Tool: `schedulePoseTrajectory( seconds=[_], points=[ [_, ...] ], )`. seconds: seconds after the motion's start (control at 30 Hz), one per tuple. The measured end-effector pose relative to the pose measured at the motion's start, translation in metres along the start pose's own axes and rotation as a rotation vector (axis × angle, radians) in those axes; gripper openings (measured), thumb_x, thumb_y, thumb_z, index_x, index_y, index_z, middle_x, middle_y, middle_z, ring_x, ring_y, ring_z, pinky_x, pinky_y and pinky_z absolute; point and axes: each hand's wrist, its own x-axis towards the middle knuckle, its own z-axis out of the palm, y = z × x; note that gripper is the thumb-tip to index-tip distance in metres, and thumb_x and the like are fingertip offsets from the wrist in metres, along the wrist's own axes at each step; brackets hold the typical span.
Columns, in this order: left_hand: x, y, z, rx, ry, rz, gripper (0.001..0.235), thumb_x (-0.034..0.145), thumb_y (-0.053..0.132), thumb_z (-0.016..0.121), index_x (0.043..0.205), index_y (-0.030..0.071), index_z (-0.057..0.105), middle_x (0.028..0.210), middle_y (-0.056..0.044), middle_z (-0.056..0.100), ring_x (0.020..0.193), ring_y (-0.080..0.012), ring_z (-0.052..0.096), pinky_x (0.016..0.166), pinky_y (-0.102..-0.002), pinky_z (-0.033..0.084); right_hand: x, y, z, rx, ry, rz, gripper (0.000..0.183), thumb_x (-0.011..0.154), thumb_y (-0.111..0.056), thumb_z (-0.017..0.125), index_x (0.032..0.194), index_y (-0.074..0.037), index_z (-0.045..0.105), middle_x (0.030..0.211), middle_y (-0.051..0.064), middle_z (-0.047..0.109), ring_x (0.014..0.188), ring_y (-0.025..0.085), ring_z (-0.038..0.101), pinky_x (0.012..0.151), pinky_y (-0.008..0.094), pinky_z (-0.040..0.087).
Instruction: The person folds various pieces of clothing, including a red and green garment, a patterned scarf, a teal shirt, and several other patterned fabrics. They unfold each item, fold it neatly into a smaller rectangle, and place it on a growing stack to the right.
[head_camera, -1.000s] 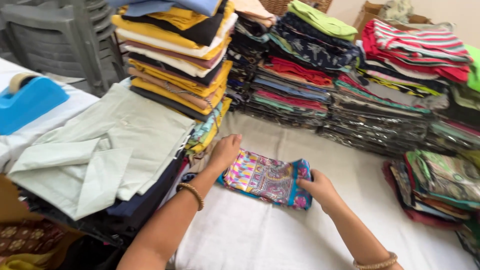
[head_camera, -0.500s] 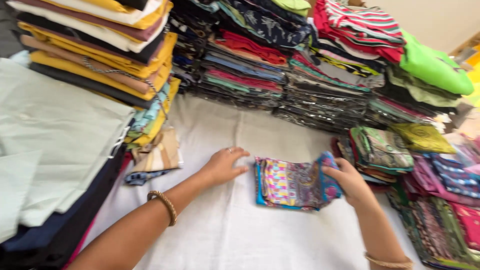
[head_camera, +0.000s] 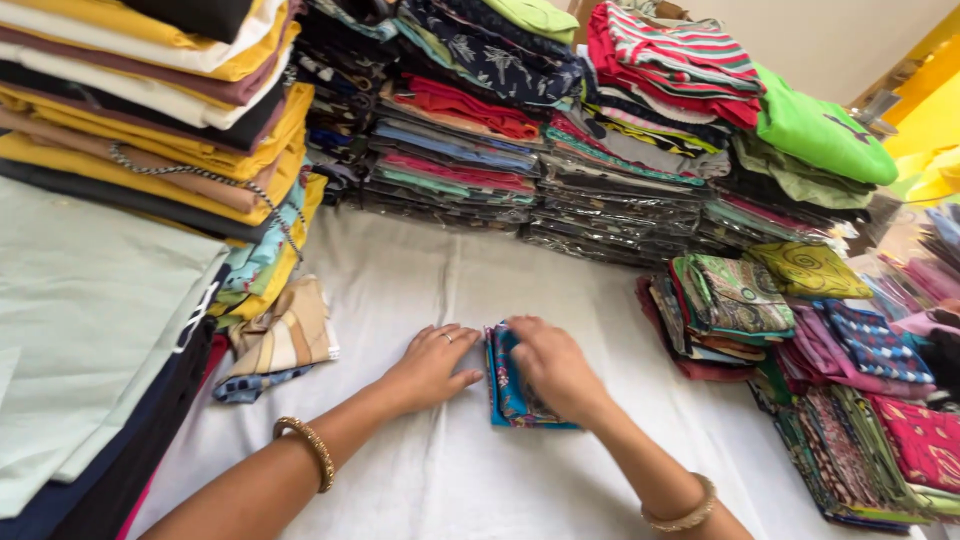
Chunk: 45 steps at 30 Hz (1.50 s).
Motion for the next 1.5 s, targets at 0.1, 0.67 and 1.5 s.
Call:
schedulePoseTrajectory(
  seconds=[0.1,0.67,1.5],
  points=[
    [0.002,-0.001,0.004,0.026,0.007,0.010,0.069,0.093,0.044,0.065,0.148,0.008,0.045,0.153,-0.013,0.047,0.148,-0.0312,0.033,0.121,-0.051,0.021,-0.008,0.003,0.019,-0.283,-0.083,-0.197,0.052,0.102,-0.031,0.050,0.149,-0.009,0.047,0.153,0.016,0.048,0.142,0.036,0.042,0.115,0.049,0.031],
    [-0.032,-0.061,-0.074,0.642,0.204,-0.291,0.014,0.084,0.017,0.071,0.094,0.008,0.076,0.106,-0.015,0.072,0.103,-0.0331,0.067,0.089,-0.045,0.055,0.018,0.099,-0.018,0.323,-0.206,0.649,0.072,0.082,-0.028,0.080,0.145,-0.003,0.054,0.121,0.022,0.074,0.094,0.025,0.067,0.084,0.045,0.051],
    [-0.033,0.055,-0.232,-0.126,0.659,0.092,0.011,0.100,0.010,0.070,0.109,0.004,0.073,0.101,-0.006,0.069,0.088,-0.0139,0.062,0.078,-0.029,0.050,-0.050,0.256,-0.230,-0.296,1.104,0.469,0.056,0.082,-0.017,0.092,0.124,0.000,0.058,0.120,0.023,0.059,0.111,0.038,0.060,0.093,0.047,0.049]
  ],
)
